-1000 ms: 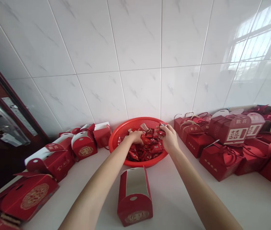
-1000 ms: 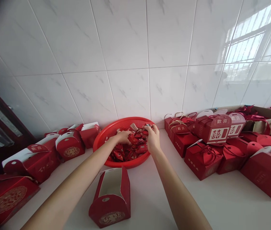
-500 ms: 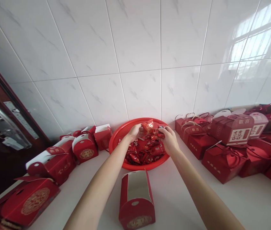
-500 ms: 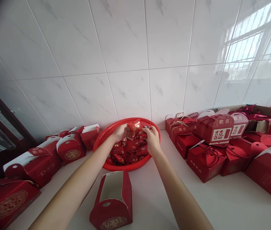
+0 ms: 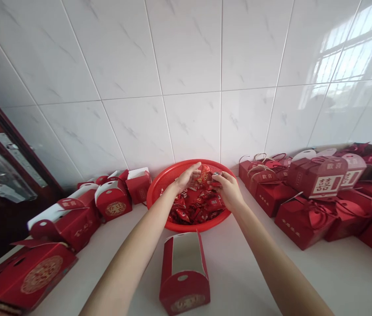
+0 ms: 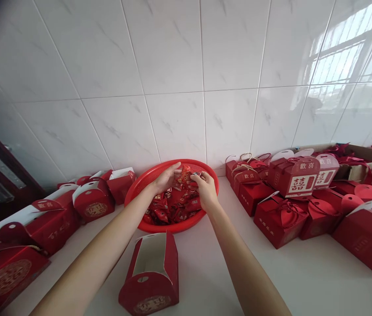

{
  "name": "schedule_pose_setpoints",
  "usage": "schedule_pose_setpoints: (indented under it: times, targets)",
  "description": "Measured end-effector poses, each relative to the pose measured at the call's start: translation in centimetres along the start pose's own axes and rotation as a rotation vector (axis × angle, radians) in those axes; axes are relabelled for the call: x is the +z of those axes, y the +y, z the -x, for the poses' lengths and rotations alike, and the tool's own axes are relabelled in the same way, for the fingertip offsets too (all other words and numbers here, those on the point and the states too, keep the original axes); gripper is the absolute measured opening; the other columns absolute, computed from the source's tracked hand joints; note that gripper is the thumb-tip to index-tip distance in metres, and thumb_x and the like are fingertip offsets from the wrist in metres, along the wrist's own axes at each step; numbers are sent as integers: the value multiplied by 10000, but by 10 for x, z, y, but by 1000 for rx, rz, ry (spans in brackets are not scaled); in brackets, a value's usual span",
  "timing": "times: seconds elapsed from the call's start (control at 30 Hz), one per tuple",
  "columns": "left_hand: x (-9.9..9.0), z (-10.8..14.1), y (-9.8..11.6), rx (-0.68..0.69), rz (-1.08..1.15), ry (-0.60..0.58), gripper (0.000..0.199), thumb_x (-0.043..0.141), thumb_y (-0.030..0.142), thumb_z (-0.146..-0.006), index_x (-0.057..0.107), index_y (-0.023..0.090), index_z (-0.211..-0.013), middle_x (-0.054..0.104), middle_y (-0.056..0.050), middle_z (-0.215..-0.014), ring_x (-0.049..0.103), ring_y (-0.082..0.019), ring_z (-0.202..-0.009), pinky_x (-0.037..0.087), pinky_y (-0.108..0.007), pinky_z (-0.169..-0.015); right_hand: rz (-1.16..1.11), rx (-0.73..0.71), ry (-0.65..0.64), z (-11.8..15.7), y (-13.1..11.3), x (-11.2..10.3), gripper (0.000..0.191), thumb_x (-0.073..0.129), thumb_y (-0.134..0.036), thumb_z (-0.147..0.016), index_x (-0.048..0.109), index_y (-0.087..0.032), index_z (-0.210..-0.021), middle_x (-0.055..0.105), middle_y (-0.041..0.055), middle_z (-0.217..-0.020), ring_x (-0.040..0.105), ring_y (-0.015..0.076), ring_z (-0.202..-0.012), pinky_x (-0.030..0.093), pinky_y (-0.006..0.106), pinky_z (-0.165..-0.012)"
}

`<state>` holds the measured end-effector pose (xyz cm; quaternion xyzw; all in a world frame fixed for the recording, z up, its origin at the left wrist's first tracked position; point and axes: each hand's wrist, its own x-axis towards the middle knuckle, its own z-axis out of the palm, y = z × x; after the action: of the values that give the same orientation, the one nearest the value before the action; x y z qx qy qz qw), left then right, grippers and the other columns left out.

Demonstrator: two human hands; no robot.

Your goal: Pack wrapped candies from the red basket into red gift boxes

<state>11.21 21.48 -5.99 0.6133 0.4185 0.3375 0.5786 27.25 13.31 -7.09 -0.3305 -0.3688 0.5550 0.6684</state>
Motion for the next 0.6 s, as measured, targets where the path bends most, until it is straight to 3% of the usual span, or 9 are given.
schedule_pose_setpoints:
  times: [0.1, 0.2, 0.4, 0.5, 0.6]
  targets:
    - [1, 2, 0, 89, -29, 18, 447, 853, 530, -605, 743, 158, -827, 703, -20, -734, 600, -155, -655, 456, -283, -651, -30, -18, 68, -2, 2, -1, 255, 828, -310, -552, 624, -201, -659, 633, -13, -751, 635, 147, -710, 533, 283, -678]
    - [1, 3, -2, 120, -41, 44, 414, 899, 472, -542, 735, 154, -749, 699, -18, -701, 611, -160, -650, 454, -288, -643, -42, -26, 76, -2, 2, 0, 262, 834, -327, -545, 634, -197, -653, 630, -9, -748, 642, 153, -712, 544, 290, -688]
    - [4, 2, 0, 212, -64, 141, 415, 847, 540, -574, 718, 160, -678, 724, -51, -741, 647, -196, -727, 488, -313, -702, -64, -56, 88, -1, 1, 1, 305, 860, -340, -525, 639, -199, -682, 641, -12, -739, 636, 152, -703, 521, 268, -626]
    - [2, -2, 0, 256, -105, 273, 381, 736, 559, -689, 734, 181, -734, 743, -55, -807, 661, -211, -805, 496, -311, -734, -95, -97, 151, -2, 2, 1, 301, 854, -338, -536, 621, -204, -672, 643, -18, -705, 622, 148, -681, 517, 270, -617]
    - [-6, -7, -5, 252, -205, 429, 330, 654, 499, -761, 717, 183, -694, 726, -52, -745, 652, -213, -776, 485, -305, -708, -101, -109, 181, -2, 2, 1, 269, 823, -331, -557, 614, -207, -674, 650, -14, -691, 616, 149, -674, 521, 280, -635]
